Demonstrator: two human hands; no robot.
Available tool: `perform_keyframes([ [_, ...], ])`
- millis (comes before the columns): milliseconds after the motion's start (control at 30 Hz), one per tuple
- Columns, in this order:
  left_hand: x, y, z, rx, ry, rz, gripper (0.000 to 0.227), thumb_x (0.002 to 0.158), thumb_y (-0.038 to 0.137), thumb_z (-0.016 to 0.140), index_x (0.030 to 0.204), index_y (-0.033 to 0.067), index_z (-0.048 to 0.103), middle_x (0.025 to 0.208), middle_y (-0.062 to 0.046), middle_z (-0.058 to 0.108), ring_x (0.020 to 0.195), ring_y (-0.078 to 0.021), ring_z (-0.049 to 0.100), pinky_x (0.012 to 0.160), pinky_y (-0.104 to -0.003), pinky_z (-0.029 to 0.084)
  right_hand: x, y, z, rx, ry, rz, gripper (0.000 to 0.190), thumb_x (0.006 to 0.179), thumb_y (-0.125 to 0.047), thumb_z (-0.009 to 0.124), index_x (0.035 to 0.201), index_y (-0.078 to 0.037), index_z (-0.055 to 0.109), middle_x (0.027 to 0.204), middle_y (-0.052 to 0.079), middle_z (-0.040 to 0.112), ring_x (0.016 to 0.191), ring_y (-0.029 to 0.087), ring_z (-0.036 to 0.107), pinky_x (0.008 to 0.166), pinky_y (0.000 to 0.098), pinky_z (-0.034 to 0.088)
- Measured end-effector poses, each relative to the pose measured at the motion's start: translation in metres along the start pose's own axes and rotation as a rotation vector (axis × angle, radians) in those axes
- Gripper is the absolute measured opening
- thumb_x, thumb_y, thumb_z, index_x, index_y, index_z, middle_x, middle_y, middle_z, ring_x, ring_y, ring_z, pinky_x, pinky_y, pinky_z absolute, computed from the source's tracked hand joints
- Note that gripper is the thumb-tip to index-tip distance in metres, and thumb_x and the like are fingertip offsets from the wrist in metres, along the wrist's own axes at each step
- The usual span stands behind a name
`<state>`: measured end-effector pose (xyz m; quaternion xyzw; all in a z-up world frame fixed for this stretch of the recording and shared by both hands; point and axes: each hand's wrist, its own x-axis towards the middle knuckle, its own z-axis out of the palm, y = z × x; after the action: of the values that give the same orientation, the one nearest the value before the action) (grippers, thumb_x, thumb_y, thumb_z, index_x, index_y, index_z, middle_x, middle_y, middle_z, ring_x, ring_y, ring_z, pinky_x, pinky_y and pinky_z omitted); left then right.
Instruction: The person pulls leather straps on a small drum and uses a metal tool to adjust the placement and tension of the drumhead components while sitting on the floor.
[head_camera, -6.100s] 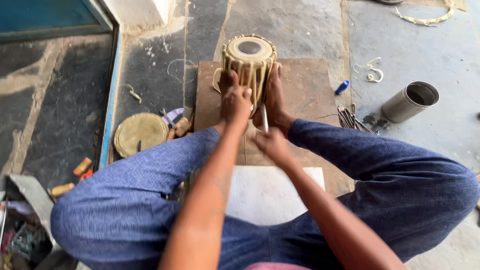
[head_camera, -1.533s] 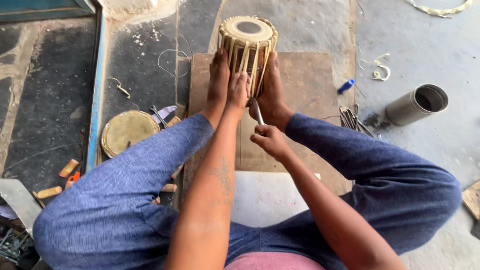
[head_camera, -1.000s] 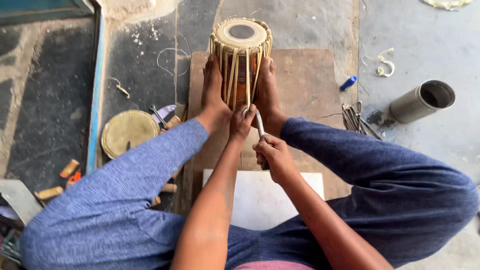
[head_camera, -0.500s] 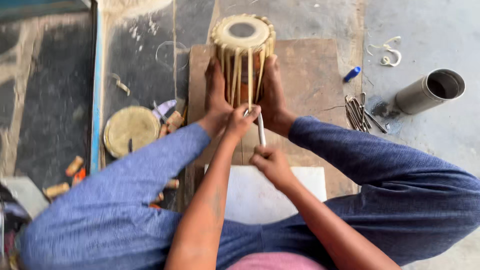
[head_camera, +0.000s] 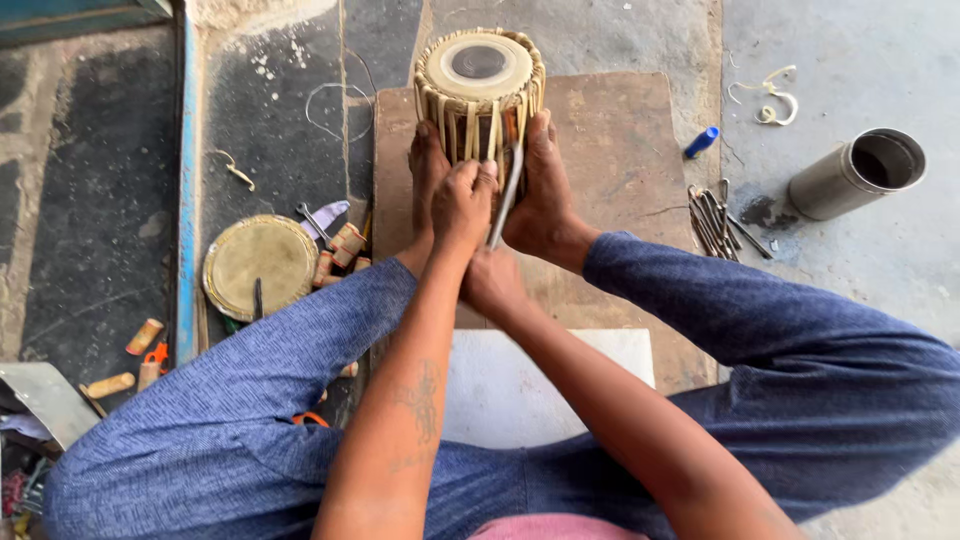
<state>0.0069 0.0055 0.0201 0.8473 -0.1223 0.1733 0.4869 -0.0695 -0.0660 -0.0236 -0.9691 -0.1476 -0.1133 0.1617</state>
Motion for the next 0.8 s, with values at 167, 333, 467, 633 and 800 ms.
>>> perform_keyframes([
  [167,-0.003,-0.003,0.005,0.015,0.000,-0.040,0.041,0.102,0.036,0.059,0.074,0.0064,0.063,0.078,-0.012,0.069,0.077,-0.0359,0.068,0.069,-0.047,0.050,-0.047,0.023,-0.072,0.753,-0.084,0.308,0.027,0.085,-0.019,0.068,0.072,0.001,0.055,0.060,0.012,0.050,0.056,0.017,0.051,0.054,0.0385,0.046],
  [333,0.042,0.017,0.010,0.289,0.004,-0.068,0.036,0.098,0.040,0.064,0.082,0.0085,0.070,0.084,-0.018,0.069,0.078,-0.0381,0.067,0.071,-0.047,0.051,-0.112,0.004,-0.111,0.840,-0.115,0.454,0.031,0.087,-0.022,0.069,0.071,-0.002,0.052,0.060,0.005,0.044,0.060,0.009,0.044,0.054,0.0349,0.041],
  [467,0.041,0.044,-0.035,0.317,-0.049,-0.095,0.030,0.101,0.036,0.061,0.095,0.0081,0.071,0.090,-0.015,0.075,0.084,-0.0348,0.071,0.075,-0.046,0.053,-0.112,-0.010,-0.112,0.877,-0.144,0.450,0.036,0.088,-0.020,0.069,0.070,0.000,0.044,0.060,0.005,0.039,0.061,0.011,0.040,0.053,0.0358,0.040],
  [633,0.079,0.062,-0.086,0.377,0.041,0.250,0.082,0.080,0.036,0.076,0.147,0.0020,0.043,0.142,-0.022,0.048,0.133,-0.0461,0.048,0.104,-0.059,0.039,-0.110,-0.018,-0.121,0.878,-0.204,0.437,0.033,0.085,-0.018,0.070,0.069,-0.002,0.046,0.059,0.005,0.042,0.059,0.012,0.042,0.053,0.0352,0.041],
  [800,0.070,0.058,-0.065,0.593,0.028,0.259,0.103,0.081,0.063,0.079,0.157,0.0088,0.033,0.166,-0.022,0.026,0.152,-0.0463,0.030,0.115,-0.070,0.027,-0.114,-0.023,-0.120,0.899,-0.188,0.471,0.033,0.083,-0.015,0.070,0.066,-0.001,0.045,0.059,0.005,0.046,0.057,0.012,0.044,0.052,0.0345,0.042],
])
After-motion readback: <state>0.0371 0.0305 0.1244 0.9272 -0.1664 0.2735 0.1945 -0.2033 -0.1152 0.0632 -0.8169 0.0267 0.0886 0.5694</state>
